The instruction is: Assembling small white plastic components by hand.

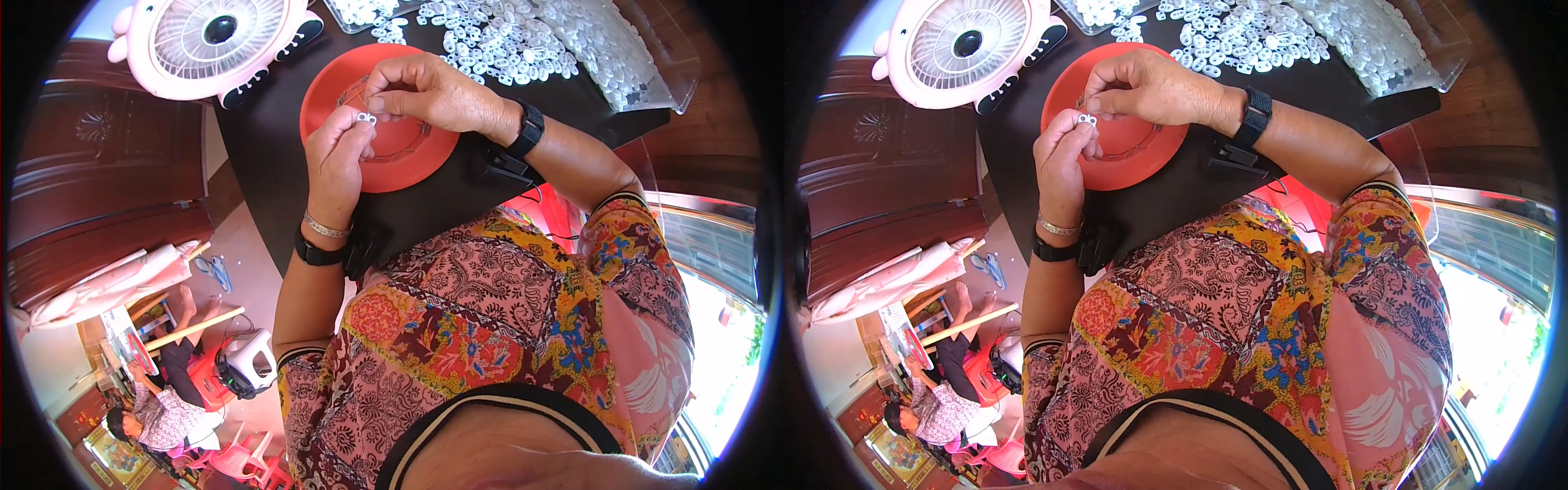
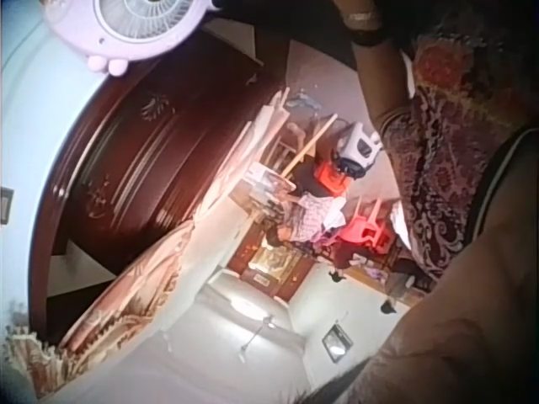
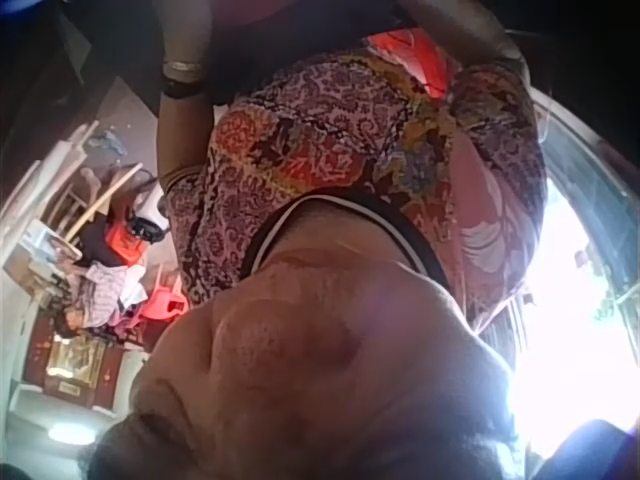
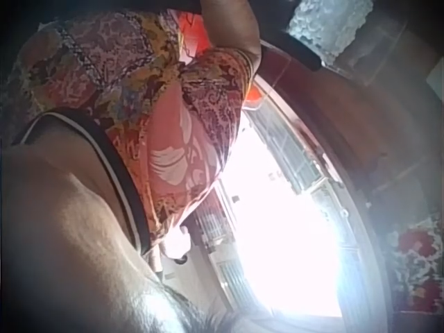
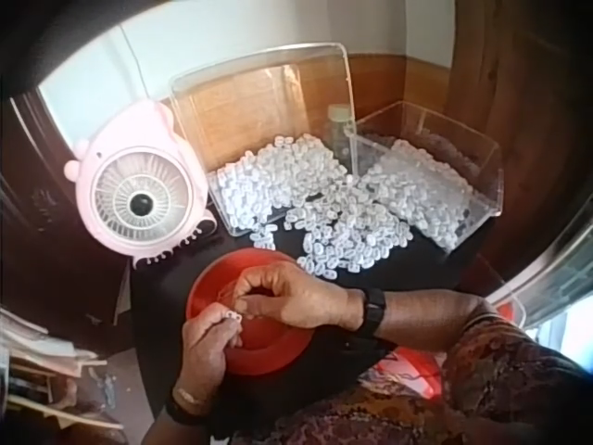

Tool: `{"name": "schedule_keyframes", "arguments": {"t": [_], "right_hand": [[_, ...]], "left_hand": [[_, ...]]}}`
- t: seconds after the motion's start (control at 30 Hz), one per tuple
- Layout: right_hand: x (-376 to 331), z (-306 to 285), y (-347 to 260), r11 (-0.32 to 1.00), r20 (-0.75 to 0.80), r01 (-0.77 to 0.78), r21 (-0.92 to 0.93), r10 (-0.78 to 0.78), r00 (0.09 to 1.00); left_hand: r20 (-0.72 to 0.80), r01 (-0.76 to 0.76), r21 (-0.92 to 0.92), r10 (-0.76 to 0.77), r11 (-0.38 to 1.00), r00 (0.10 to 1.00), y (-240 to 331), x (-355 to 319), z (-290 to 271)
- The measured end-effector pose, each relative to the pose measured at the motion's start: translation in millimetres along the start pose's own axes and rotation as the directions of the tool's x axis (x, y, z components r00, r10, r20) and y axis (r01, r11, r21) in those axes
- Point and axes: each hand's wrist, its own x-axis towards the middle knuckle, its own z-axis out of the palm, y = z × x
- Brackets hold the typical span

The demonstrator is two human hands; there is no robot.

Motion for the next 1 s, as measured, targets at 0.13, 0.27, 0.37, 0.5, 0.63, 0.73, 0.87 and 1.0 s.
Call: {"name": "schedule_keyframes", "arguments": {"t": [0.13, 0.27, 0.37, 0.5, 0.63, 0.73, 0.87, 1.0], "right_hand": [[0, -1, 0, 1.000, -0.006, -0.004, -0.026, 0.003, 1.000], [0, 1, -2, 1.000, 0.017, 0.001, -0.023, -0.001, 1.000], [-1, 1, -2, 0.998, 0.007, 0.002, -0.067, -0.001, 1.000], [-2, 4, -3, 0.986, -0.004, 0.032, -0.161, -0.034, 0.999], [-3, 4, -7, 0.966, -0.002, 0.017, -0.257, -0.018, 1.000], [-4, 5, -6, 0.940, -0.004, 0.100, -0.326, -0.107, 0.994], [-4, 3, -7, 0.960, -0.016, 0.072, -0.271, -0.080, 0.997], [1, -26, -12, 0.898, -0.221, -0.065, -0.436, -0.037, 0.975]], "left_hand": [[0.005, 0.004, -0.002, -0.004, 1.000, 1.000, 0, 0, -1], [0.001, 0.015, 0.006, -0.015, 1.000, 1.000, 0, 0, -1], [-0.002, 0.011, 0.005, -0.010, 1.000, 1.000, 0, 0, 0], [0.004, -0.008, 0.036, 0.008, 0.999, 1.000, -1, -1, 2], [-0.021, -0.022, 0.035, 0.023, 0.999, 1.000, -3, -2, 4], [-0.010, -0.023, 0.034, 0.024, 0.999, 1.000, -4, -3, 5], [-0.002, -0.064, -0.010, 0.064, 0.998, 0.998, -7, -1, 4], [-0.067, -0.031, -0.057, 0.027, 0.998, 0.997, -2, 2, 1]]}}
